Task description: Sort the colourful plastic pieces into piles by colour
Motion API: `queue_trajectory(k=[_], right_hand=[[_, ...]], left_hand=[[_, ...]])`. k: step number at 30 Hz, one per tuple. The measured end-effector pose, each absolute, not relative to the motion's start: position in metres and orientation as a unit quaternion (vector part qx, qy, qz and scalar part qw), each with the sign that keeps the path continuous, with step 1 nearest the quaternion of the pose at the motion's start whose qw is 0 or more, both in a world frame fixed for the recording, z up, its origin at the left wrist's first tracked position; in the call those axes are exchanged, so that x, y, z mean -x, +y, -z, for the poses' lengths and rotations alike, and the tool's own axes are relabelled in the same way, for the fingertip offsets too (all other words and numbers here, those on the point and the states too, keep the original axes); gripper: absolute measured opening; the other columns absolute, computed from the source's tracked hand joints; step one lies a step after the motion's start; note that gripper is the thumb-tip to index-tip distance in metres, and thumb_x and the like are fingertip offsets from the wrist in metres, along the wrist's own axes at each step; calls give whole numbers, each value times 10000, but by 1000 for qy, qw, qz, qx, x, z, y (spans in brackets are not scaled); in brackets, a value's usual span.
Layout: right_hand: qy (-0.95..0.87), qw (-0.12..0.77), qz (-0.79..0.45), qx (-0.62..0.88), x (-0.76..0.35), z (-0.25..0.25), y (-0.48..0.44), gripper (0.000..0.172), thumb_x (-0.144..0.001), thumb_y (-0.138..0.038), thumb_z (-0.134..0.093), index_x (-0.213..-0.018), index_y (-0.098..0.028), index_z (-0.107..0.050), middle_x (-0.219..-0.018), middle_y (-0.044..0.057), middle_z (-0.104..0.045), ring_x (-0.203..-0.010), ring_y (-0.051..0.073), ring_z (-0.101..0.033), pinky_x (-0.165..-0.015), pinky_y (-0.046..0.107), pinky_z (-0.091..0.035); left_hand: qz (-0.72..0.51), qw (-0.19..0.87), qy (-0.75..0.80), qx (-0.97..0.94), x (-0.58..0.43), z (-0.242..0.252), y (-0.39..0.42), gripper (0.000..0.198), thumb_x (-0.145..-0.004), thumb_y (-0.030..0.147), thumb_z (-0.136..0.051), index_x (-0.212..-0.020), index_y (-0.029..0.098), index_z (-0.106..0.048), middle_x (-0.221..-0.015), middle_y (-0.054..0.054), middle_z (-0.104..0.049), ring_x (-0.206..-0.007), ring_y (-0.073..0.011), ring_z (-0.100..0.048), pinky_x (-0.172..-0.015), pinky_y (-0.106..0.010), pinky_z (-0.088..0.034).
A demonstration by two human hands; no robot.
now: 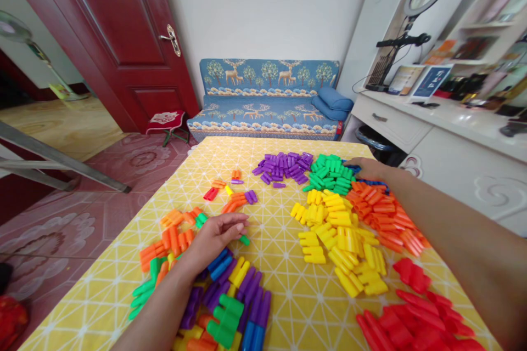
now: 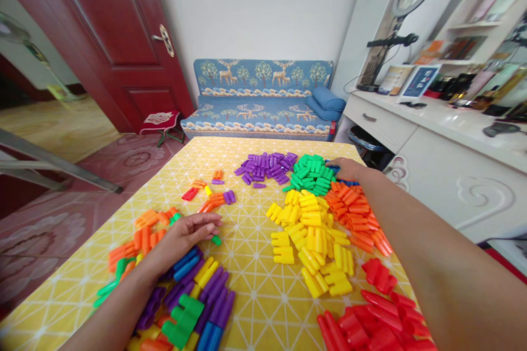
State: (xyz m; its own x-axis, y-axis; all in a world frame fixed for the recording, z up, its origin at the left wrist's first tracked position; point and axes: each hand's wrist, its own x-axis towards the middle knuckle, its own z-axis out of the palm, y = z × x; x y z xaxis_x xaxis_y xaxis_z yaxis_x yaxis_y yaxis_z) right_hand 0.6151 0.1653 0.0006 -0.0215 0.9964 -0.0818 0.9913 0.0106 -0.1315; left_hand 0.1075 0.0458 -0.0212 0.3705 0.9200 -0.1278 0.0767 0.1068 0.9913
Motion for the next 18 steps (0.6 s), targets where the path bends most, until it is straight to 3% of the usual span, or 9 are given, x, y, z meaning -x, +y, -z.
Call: queue_trajectory(k=[5, 18], right_hand=[[-696, -52, -61, 713, -608, 0, 165, 709, -599, -82, -573, -1295, -214, -545, -1307, 66, -551, -1198, 281, -513, -994, 336, -403], [-655, -89, -81, 746, -616, -6, 151, 562, -655, -151, -628, -1214, -211, -598, -1187, 101, -620, -1055, 256, -578, -838, 286, -425]], left_hand=[[-341, 591, 431, -591, -104, 28, 47, 430, -731, 423, -701, -1043, 130, -661, -935, -78, -700, -816, -170, -648, -786, -316, -537], [-349, 600, 433, -575, -106, 24, 47, 438, -690, 426, -733, -1010, 134, -672, -930, -79, -707, -790, -169, -653, -764, -312, -544]])
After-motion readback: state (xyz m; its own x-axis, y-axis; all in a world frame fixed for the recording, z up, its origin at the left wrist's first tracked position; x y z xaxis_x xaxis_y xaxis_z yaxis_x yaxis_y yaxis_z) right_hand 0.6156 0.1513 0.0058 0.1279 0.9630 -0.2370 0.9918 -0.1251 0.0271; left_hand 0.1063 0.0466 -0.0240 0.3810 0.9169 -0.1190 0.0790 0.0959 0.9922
